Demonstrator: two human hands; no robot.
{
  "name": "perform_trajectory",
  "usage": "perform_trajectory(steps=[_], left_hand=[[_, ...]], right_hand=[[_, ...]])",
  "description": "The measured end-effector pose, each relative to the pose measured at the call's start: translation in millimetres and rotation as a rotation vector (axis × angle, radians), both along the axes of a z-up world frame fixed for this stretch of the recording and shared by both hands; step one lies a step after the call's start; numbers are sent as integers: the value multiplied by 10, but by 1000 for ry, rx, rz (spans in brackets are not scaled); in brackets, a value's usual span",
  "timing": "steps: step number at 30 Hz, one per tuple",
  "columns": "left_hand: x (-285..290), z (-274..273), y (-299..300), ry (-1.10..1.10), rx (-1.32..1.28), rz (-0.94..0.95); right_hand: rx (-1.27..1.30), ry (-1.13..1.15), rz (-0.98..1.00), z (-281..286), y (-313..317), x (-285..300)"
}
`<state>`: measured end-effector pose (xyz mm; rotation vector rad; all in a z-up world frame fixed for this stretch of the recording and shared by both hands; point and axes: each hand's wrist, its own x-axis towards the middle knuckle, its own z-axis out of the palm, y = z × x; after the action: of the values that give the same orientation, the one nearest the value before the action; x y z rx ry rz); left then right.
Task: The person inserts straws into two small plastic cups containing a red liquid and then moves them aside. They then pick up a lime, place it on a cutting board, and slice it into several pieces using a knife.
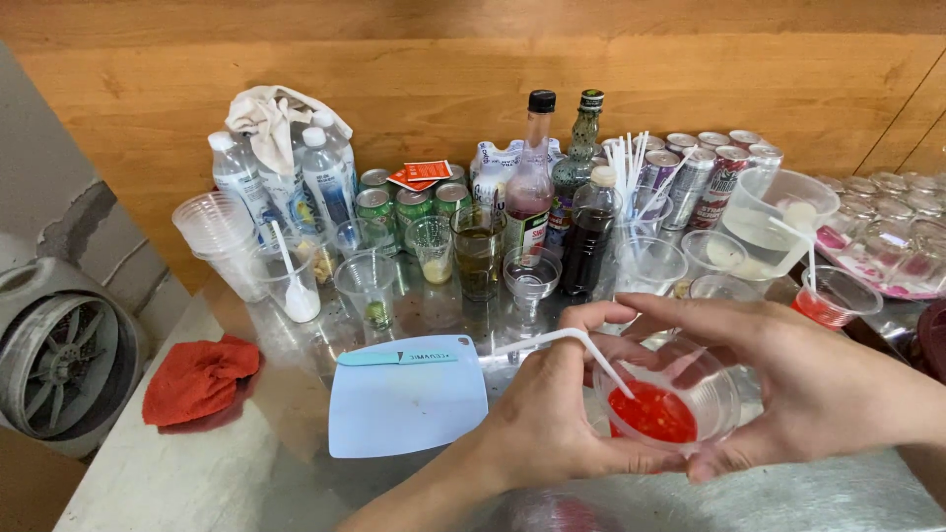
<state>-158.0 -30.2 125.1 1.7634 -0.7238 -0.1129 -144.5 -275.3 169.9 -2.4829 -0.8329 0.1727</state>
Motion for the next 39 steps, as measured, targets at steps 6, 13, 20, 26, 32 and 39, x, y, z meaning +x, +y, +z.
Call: perform_trajectory(steps=[6,13,20,26,32,39], left_hand=[[41,-70,-17,36,-66,-52],[220,-314,56,-39,-19,-6],[450,-690,161,9,59,120],[527,-832,158,31,64,136],[502,-798,161,10,71,98],[572,-870,102,34,144,134]], right_hand=[[164,13,-181,-43,66,-89],[-28,-363,63,-206,-116,78],[-145,-802,-370,-847,-704,551],[60,-350,-847,-1087,-584,540],[286,-209,-927,-1131,-403,483],[-78,-740,-473,-1244,-391,610]])
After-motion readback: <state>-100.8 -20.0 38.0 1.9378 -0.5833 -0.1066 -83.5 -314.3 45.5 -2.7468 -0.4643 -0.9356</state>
